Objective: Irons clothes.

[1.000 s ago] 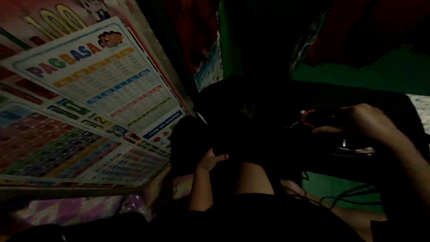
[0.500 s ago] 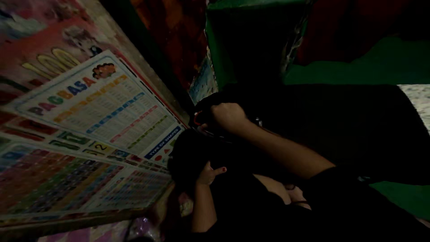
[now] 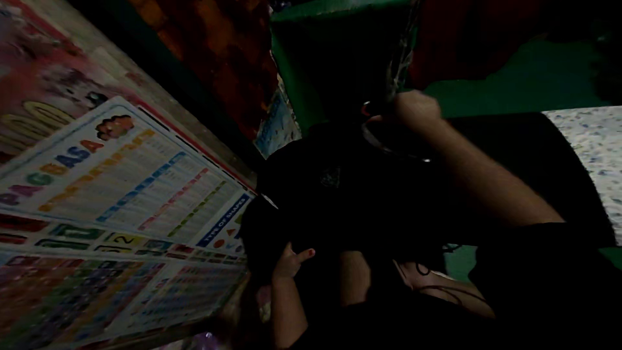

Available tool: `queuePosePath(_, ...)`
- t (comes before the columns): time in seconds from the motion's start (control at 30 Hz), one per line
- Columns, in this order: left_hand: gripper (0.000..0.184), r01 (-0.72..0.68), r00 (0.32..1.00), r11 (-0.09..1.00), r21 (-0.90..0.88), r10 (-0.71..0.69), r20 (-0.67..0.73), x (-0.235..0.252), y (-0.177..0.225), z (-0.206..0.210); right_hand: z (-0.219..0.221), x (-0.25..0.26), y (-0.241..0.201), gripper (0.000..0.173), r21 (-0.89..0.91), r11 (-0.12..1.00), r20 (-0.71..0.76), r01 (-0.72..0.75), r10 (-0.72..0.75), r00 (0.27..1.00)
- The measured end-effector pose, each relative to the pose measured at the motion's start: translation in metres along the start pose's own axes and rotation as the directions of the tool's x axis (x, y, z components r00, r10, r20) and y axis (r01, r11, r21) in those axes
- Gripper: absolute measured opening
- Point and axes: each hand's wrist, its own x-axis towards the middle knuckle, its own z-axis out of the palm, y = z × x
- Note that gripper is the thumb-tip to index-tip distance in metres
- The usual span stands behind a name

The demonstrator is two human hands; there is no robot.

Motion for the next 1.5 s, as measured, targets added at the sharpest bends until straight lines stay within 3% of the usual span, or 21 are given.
queuePosePath(0.13,0.064,-0.057,0.998,0.998,-0.04,0.059,0.034,-0.003,0.003,0.002,-0.024,0.001,0.098,0.068,0.002,0.973,-0.088,-0.232,0.231,0.969)
queuePosePath(0.27,0.062,0.164,0.983,0.979,0.12,-0.152,-0.105,-0.028,0.058,0.032,-0.047,-0.022,0.172,0.073,0.008,0.905,-0.166,-0.424,0.42,0.892)
queuePosePath(0.3,0.058,0.126,0.99,0.984,0.122,-0.116,-0.086,-0.026,0.053,0.028,-0.053,-0.03,0.182,0.074,0.018,0.887,-0.175,-0.462,0.457,0.872)
queuePosePath(0.37,0.041,-0.124,0.992,0.991,0.056,0.124,0.001,-0.012,0.024,0.01,-0.061,-0.047,0.194,0.074,0.048,0.86,-0.179,-0.508,0.507,0.843)
queuePosePath(0.43,0.029,-0.176,0.984,0.984,-0.003,0.176,-0.004,-0.002,0.023,0.007,-0.064,-0.056,0.207,0.075,0.048,0.862,-0.158,-0.504,0.505,0.849)
queuePosePath(0.5,0.025,-0.148,0.974,0.985,0.093,0.161,-0.16,0.007,0.027,0.012,-0.063,-0.061,0.218,0.077,0.032,0.889,-0.118,-0.457,0.457,0.882)
queuePosePath(0.57,0.037,-0.166,0.927,0.963,0.214,0.226,-0.298,0.017,0.028,0.007,-0.058,-0.07,0.223,0.071,0.014,0.941,-0.085,-0.337,0.337,0.938)
queuePosePath(0.7,0.046,-0.429,0.694,0.823,0.371,0.564,-0.449,0.025,0.034,0.018,-0.043,-0.098,0.201,0.046,0.069,0.996,-0.039,0.048,-0.046,0.998)
queuePosePath(0.8,0.041,-0.551,0.575,0.586,0.594,0.783,-0.238,0.023,0.047,0.045,-0.03,-0.12,0.157,0.049,0.043,0.985,0.051,0.169,-0.171,0.984)
queuePosePath(0.87,0.039,-0.606,0.553,0.432,0.668,0.832,-0.035,0.023,0.059,0.068,-0.022,-0.136,0.126,0.053,0.028,0.97,0.133,0.241,-0.242,0.961)
queuePosePath(0.93,0.042,-0.624,0.585,0.35,0.699,0.802,0.12,0.024,0.066,0.093,-0.01,-0.151,0.108,0.055,0.039,0.923,0.152,0.384,-0.385,0.91)
queuePosePath(1.07,0.058,-0.599,0.669,0.244,0.762,0.676,0.309,0.029,0.064,0.132,0.003,-0.175,0.097,0.056,0.019,0.894,0.176,0.448,-0.444,0.879)
queuePosePath(1.17,0.075,-0.512,0.78,0.163,0.844,0.499,0.377,0.027,0.065,0.146,-0.01,-0.181,0.109,0.056,-0.012,0.947,0.225,0.322,-0.312,0.923)
queuePosePath(1.27,0.083,-0.431,0.86,0.087,0.898,0.342,0.379,0.027,0.072,0.15,-0.02,-0.174,0.141,0.055,-0.014,0.979,0.115,0.203,-0.2,0.973)
queuePosePath(1.5,0.083,-0.394,0.884,0.019,0.919,0.283,0.373,0.028,0.076,0.154,-0.048,-0.116,0.21,0.058,-0.017,0.992,-0.079,-0.129,0.127,0.989)
